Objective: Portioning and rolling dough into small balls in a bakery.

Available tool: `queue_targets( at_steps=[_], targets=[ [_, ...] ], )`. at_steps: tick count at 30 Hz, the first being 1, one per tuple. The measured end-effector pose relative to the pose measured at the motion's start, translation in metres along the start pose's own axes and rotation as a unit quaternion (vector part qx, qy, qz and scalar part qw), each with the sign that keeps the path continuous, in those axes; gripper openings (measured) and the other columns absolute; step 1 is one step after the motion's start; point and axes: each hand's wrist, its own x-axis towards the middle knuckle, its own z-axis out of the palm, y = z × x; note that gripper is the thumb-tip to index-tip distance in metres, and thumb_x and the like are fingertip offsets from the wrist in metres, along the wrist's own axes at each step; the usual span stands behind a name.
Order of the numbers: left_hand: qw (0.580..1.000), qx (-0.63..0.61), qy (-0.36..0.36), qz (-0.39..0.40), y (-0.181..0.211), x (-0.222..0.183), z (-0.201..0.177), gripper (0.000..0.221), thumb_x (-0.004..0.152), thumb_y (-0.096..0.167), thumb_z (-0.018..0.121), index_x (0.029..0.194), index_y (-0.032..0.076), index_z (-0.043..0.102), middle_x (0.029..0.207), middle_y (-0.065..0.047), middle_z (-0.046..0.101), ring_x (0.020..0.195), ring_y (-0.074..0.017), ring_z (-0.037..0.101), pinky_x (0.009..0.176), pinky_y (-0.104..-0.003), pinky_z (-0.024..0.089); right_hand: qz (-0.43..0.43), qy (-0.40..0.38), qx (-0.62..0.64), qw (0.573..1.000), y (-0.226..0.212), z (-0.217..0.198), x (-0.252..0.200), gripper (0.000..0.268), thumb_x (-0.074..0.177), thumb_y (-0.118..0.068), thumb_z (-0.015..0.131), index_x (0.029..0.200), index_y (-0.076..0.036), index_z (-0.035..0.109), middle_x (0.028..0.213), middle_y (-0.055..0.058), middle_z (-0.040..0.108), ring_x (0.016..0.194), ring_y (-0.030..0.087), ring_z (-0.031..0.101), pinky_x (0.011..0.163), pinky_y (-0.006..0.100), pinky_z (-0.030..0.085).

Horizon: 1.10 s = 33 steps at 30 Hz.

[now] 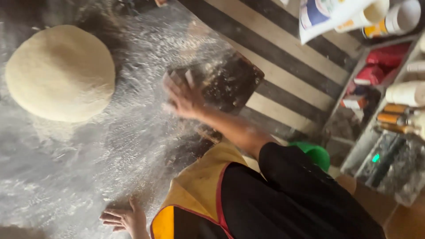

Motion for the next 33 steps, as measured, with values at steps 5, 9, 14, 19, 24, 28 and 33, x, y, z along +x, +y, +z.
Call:
queue_targets(
  at_steps=[5, 9, 14, 19, 24, 28, 33],
  targets=[
    [1.0, 0.008, -0.011, -0.002, -0.008, 0.012, 0.0, 0.127, 0.085, 0.085, 0.041, 0.165, 0.003, -0.014, 0.171, -0.026, -0.023, 0.158, -0.0456, -0.023, 0.123, -0.076, -0.004, 0.243, 0.035, 0.097, 0.964, 0.097, -0.012, -0.051, 0.092, 0.102, -0.07, 0.034, 0.165, -0.008, 0.009, 0.173, 0.017, -0.001, 0.16, 0.031, -0.002, 0.125, 0.06, -0.005],
    [1.0, 0.003, 0.008, -0.002, -0.006, 0.01, 0.006, 0.126, 0.089, 0.085, 0.039, 0.166, 0.002, -0.014, 0.173, -0.027, -0.023, 0.159, -0.0476, -0.023, 0.123, -0.077, -0.005, 0.332, 0.168, 0.091, 0.924, 0.149, 0.063, -0.106, 0.09, 0.101, -0.061, 0.054, 0.161, -0.003, 0.018, 0.169, 0.023, 0.01, 0.156, 0.04, 0.01, 0.122, 0.066, 0.001],
    [0.999, -0.021, 0.038, -0.001, -0.008, 0.014, 0.017, 0.127, 0.087, 0.082, 0.045, 0.166, 0.001, -0.013, 0.171, -0.029, -0.023, 0.157, -0.048, -0.023, 0.119, -0.079, -0.005, 0.199, 0.32, 0.035, 0.926, 0.103, 0.104, -0.13, 0.083, 0.102, -0.047, 0.064, 0.16, 0.001, 0.029, 0.167, 0.029, 0.025, 0.155, 0.047, 0.026, 0.125, 0.07, 0.014],
    [0.999, -0.024, 0.033, 0.015, 0.002, 0.005, 0.005, 0.122, 0.082, 0.076, 0.055, 0.166, 0.01, -0.003, 0.172, -0.021, -0.012, 0.158, -0.0421, -0.016, 0.121, -0.073, -0.001, 0.014, 0.261, 0.106, 0.96, 0.016, 0.102, -0.123, 0.081, 0.097, -0.047, 0.066, 0.155, -0.002, 0.033, 0.165, 0.027, 0.026, 0.152, 0.048, 0.026, 0.123, 0.068, 0.016],
    [0.993, -0.066, 0.088, 0.044, -0.004, -0.017, 0.001, 0.107, 0.086, 0.065, 0.061, 0.165, 0.01, 0.014, 0.172, -0.021, 0.004, 0.159, -0.0397, -0.003, 0.122, -0.069, 0.006, 0.01, 0.245, 0.046, 0.968, 0.01, 0.107, -0.106, 0.084, 0.089, -0.047, 0.069, 0.155, -0.007, 0.035, 0.16, 0.029, 0.03, 0.147, 0.049, 0.028, 0.115, 0.072, 0.016],
    [0.984, -0.047, 0.129, 0.117, 0.002, -0.019, 0.001, 0.088, 0.08, 0.043, 0.075, 0.154, 0.011, 0.04, 0.166, -0.022, 0.025, 0.154, -0.0427, 0.017, 0.119, -0.065, 0.016, 0.001, 0.308, 0.088, 0.947, 0.024, 0.102, -0.099, 0.069, 0.089, -0.039, 0.074, 0.145, -0.009, 0.048, 0.15, 0.025, 0.048, 0.14, 0.043, 0.044, 0.113, 0.065, 0.031],
    [0.933, -0.076, 0.168, 0.31, 0.057, -0.012, -0.005, 0.066, 0.089, 0.035, 0.067, 0.145, 0.006, 0.049, 0.161, -0.023, 0.035, 0.152, -0.0414, 0.029, 0.123, -0.056, 0.027, 0.038, 0.393, 0.261, 0.881, 0.022, 0.104, -0.101, 0.046, 0.093, -0.023, 0.074, 0.133, -0.004, 0.061, 0.136, 0.02, 0.063, 0.129, 0.036, 0.058, 0.11, 0.044, 0.047]
  ],
)
